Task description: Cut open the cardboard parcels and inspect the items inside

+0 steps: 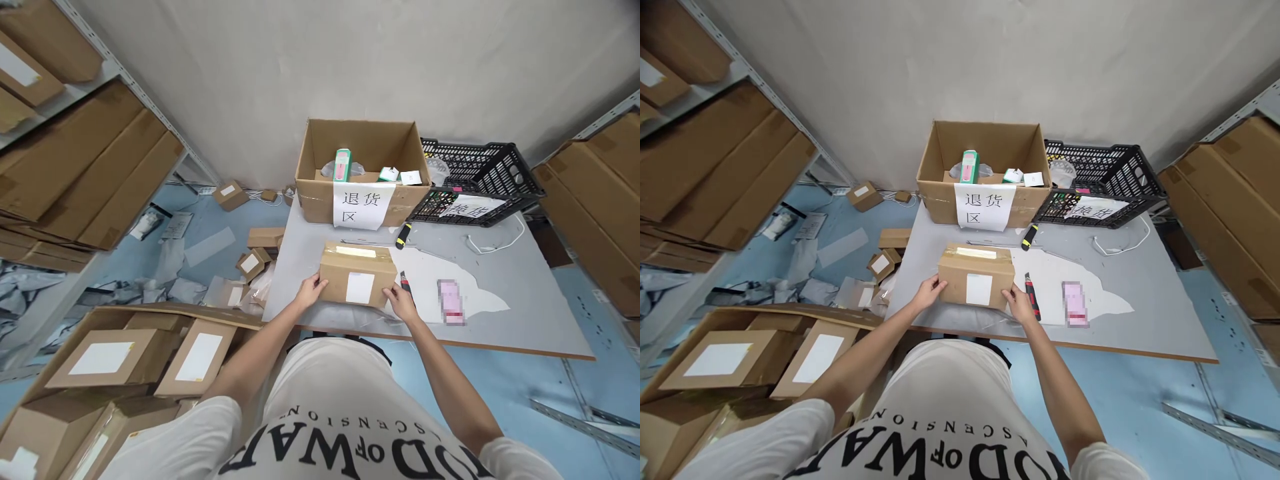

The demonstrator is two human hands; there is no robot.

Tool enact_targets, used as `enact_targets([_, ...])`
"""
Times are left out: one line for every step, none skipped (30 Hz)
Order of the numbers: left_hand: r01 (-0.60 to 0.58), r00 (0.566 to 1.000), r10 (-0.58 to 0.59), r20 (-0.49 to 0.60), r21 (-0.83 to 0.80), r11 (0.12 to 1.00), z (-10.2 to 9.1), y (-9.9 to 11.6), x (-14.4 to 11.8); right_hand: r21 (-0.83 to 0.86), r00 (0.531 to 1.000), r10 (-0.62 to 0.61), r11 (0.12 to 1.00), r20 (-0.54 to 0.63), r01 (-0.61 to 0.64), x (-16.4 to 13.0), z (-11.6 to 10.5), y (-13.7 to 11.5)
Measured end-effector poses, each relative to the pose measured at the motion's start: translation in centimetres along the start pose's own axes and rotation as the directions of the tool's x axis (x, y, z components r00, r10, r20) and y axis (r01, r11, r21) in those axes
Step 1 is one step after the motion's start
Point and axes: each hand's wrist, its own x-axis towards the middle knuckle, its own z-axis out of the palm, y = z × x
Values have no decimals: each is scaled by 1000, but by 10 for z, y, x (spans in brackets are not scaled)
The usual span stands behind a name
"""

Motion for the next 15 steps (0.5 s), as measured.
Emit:
enact_targets([-4,1000,5,-13,17,1000,-1,5,2,-16,1000,6,1000,-23,-6,2,-4,-5])
enact_targets([-1,1000,2,-28,51,999,-2,10,4,-39,999,15,999,-48,-17,4,-8,-9])
enact_targets([9,999,-5,-43,92,996,-2,14,6,-65,997,24,997,-70,-29,6,-11,-14])
enact_targets([24,998,-16,-57,132,991,-2,17,7,-91,996,31,995,-87,-39,7,-14,-17])
enact_targets([45,997,-34,-70,166,985,-2,20,9,-111,995,34,993,-96,-45,8,-16,-20])
enact_targets([69,995,-55,-81,188,980,-2,21,10,-120,994,35,992,-102,-47,9,-17,-22])
enact_targets([95,993,-78,-91,201,975,-1,22,11,-123,994,37,991,-105,-50,9,-17,-24])
enact_targets([119,990,-100,-99,205,972,0,22,11,-123,993,44,991,-107,-57,9,-16,-24])
enact_targets([140,987,-121,-104,205,969,1,21,11,-123,992,58,990,-111,-71,9,-14,-24])
enact_targets([157,985,-138,-106,204,966,2,19,11,-123,990,75,988,-115,-89,9,-11,-23])
enact_targets([171,982,-152,-108,201,964,3,17,10,-124,989,94,986,-118,-108,9,-9,-22])
enact_targets([182,981,-163,-109,198,963,5,15,9,-126,987,111,984,-119,-126,8,-6,-20])
enact_targets([195,978,-176,-110,193,962,6,13,9,-127,985,128,982,-118,-143,8,-3,-19])
enact_targets([207,976,-189,-111,187,960,6,10,8,-124,983,143,980,-117,-157,8,-1,-17])
enact_targets([218,973,-200,-112,179,959,7,7,8,-120,981,157,978,-116,-171,8,2,-16])
